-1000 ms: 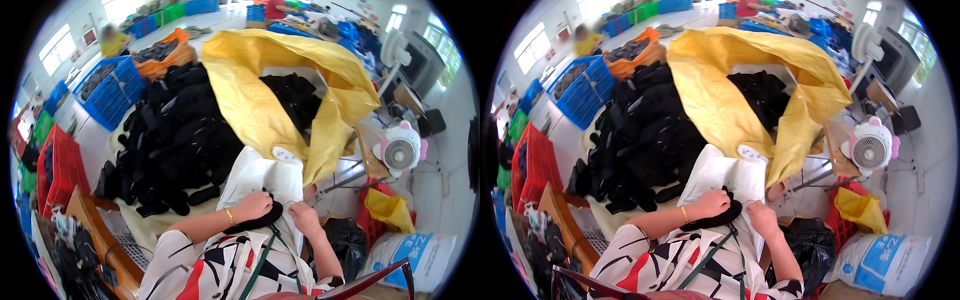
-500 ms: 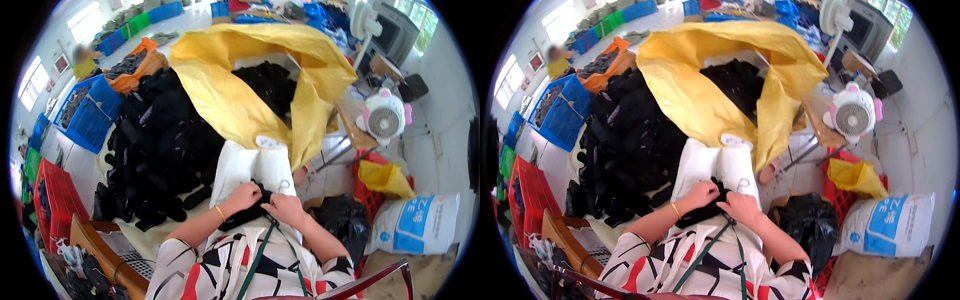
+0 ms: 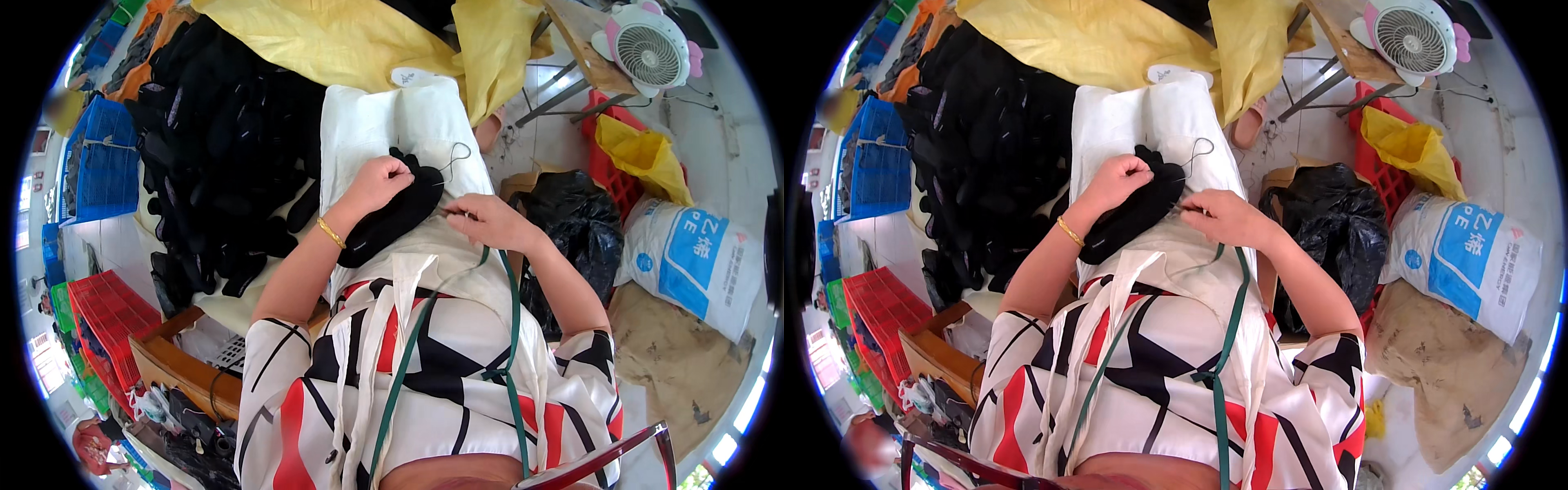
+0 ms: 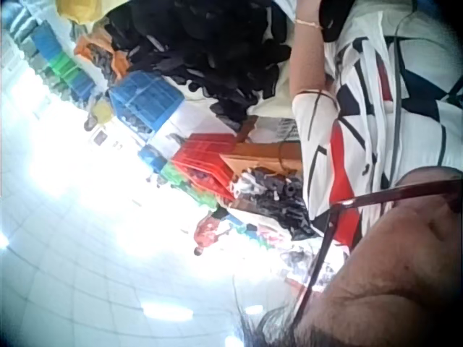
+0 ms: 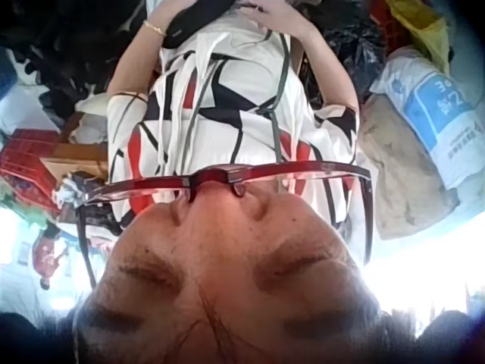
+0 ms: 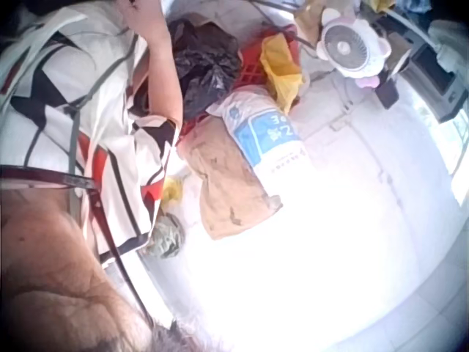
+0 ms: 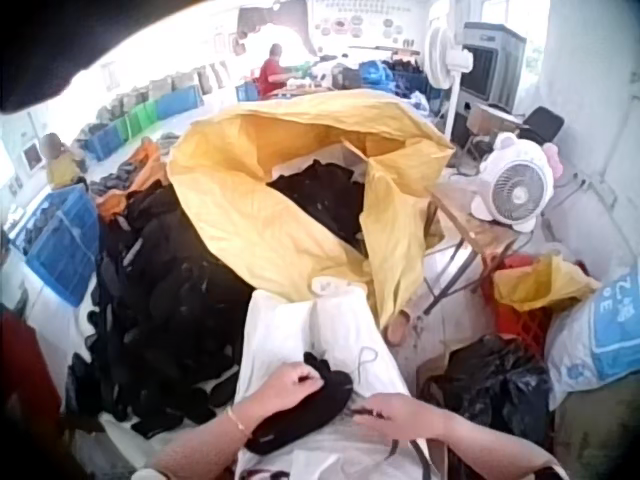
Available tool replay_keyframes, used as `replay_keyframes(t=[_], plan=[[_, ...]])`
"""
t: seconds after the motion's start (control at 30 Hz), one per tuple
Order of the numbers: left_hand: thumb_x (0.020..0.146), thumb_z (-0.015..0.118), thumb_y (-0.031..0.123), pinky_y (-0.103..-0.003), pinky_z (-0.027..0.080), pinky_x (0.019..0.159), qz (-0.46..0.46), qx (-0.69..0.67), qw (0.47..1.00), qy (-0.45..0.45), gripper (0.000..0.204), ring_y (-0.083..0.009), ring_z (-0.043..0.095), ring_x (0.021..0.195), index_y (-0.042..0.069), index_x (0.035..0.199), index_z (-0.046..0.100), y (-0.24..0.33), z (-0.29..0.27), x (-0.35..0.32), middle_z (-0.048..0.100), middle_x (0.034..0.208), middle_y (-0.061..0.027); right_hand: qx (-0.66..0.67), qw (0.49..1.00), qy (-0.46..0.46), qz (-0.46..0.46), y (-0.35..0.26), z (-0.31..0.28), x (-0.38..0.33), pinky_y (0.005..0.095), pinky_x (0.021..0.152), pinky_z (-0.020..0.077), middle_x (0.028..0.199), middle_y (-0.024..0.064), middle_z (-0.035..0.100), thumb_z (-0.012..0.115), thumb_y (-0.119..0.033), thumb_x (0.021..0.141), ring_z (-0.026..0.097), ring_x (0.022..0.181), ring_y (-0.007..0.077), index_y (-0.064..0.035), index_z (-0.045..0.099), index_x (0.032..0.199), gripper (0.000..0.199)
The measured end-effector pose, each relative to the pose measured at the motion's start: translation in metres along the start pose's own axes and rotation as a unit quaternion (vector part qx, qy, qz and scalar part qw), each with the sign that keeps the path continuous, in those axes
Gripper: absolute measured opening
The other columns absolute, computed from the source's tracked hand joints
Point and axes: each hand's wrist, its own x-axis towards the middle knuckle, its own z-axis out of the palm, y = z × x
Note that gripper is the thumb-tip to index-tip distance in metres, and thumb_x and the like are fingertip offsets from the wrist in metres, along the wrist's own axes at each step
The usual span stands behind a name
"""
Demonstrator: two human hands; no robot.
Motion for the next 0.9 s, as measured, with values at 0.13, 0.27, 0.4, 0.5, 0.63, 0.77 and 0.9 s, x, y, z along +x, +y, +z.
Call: replay_keyframes(t=[0.13,0.27,0.4,0.5,0.63,0.77,0.9], plan=[[0.087,0.069,0.014,-0.025,0.047,0.065,-0.028,-0.013,0.999,-0.02,0.014,-0.0063,0.054,0.07,0.0,0.087,0.069,-0.002,-0.001,0.001,0.065,0.076,0.0006,-0.273,0.942,0.144,-0.134,0.003,0.02,0.022,0.0367,0.07,0.0526,0.095,0.017,0.064,0.062,-0.024,0.092,0.065,0.077,0.0315,-0.0014,0.065,0.109,0.028],[0.088,0.069,0.013,-0.024,0.046,0.065,-0.051,-0.039,0.998,-0.024,0.014,-0.0061,0.054,0.071,-0.001,0.087,0.068,0.001,-0.003,0.002,0.065,0.077,0.0012,-0.388,0.892,0.189,-0.134,-0.001,0.029,0.042,0.0419,0.063,0.0537,0.086,0.0112,0.059,0.064,-0.03,0.089,0.065,0.072,0.0319,-0.0051,0.061,0.086,0.025],[0.088,0.068,0.012,-0.024,0.046,0.066,-0.062,-0.052,0.997,-0.022,0.013,-0.0061,0.054,0.072,-0.001,0.088,0.068,-0.001,-0.003,0.001,0.065,0.077,0.0007,-0.435,0.874,0.177,-0.123,-0.004,0.03,0.053,0.0408,0.06,0.0533,0.084,0.0098,0.058,0.063,-0.028,0.091,0.065,0.069,0.0294,-0.0064,0.061,0.084,0.023],[0.088,0.068,0.011,-0.024,0.047,0.066,-0.058,-0.053,0.997,-0.022,0.013,-0.0061,0.055,0.072,-0.002,0.088,0.068,-0.001,-0.003,0.002,0.065,0.077,0.0006,-0.451,0.871,0.164,-0.107,-0.005,0.03,0.057,0.0402,0.059,0.0534,0.084,0.0096,0.059,0.062,-0.027,0.092,0.066,0.069,0.0285,-0.0067,0.061,0.084,0.022],[0.088,0.068,0.011,-0.024,0.046,0.066,-0.061,-0.053,0.996,-0.023,0.013,-0.0061,0.055,0.072,-0.002,0.088,0.068,0.002,-0.004,0.001,0.065,0.077,0.0003,-0.458,0.868,0.159,-0.109,-0.003,0.029,0.06,0.0397,0.059,0.0537,0.084,0.0094,0.059,0.062,-0.027,0.092,0.067,0.068,0.0279,-0.007,0.061,0.084,0.022],[0.087,0.068,0.011,-0.024,0.046,0.066,-0.055,-0.044,0.997,-0.019,0.013,-0.0061,0.054,0.072,-0.002,0.088,0.068,0.0,-0.004,0.002,0.065,0.077,-0.0001,-0.458,0.869,0.153,-0.109,-0.003,0.03,0.063,0.0397,0.059,0.0539,0.085,0.0095,0.059,0.061,-0.027,0.093,0.067,0.068,0.028,-0.0071,0.061,0.084,0.022],[0.087,0.068,0.011,-0.024,0.046,0.066,-0.058,-0.045,0.997,-0.019,0.013,-0.0061,0.054,0.072,-0.002,0.088,0.068,0.0,-0.004,0.002,0.065,0.078,-0.0001,-0.455,0.87,0.153,-0.118,-0.001,0.03,0.065,0.0399,0.06,0.054,0.084,0.0095,0.059,0.06,-0.027,0.093,0.067,0.068,0.028,-0.007,0.061,0.085,0.021]])
